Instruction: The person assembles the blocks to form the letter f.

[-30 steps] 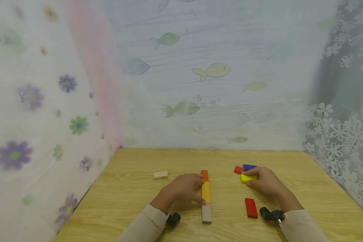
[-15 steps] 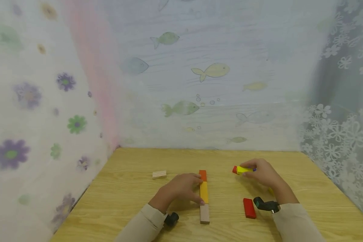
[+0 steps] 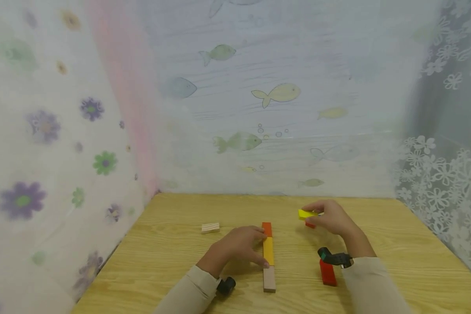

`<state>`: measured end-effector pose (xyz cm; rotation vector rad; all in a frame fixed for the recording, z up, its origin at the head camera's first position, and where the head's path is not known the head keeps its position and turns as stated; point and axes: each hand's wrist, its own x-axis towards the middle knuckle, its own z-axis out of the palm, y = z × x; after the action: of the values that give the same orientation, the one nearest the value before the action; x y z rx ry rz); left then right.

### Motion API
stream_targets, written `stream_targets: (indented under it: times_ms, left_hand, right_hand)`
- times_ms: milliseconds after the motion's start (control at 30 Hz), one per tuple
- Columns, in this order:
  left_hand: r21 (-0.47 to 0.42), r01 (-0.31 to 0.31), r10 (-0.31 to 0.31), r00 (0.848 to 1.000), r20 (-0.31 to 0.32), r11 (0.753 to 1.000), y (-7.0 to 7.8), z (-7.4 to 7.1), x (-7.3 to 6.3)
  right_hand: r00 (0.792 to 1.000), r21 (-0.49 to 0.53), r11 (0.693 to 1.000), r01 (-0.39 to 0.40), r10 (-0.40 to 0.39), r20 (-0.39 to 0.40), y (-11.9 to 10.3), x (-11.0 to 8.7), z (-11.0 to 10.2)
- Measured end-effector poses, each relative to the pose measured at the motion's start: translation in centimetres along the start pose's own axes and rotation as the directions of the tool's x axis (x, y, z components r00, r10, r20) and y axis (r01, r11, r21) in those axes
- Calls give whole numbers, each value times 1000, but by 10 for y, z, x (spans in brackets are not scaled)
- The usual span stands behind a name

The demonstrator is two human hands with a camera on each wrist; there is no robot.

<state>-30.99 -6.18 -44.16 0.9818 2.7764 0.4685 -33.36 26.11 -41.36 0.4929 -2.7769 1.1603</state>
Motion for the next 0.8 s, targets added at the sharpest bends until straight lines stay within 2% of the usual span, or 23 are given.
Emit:
stream_targets:
  times_ms: [433,700,800]
  left_hand:
    - [-19,16,-16,1000,7,1000,-2,0,2]
    - [-28,19,-19,1000,-3,999,-2,1,1]
    - [-38,21,-21,1000,-2,999,0,0,1]
  right_hand:
    - [997,-36,999,38,-40,-62,-4,9,31]
    - [995,2,999,-32,32,-91,-9,12,46]
    - [995,-14,999,-52,50,-90,-10,14,52]
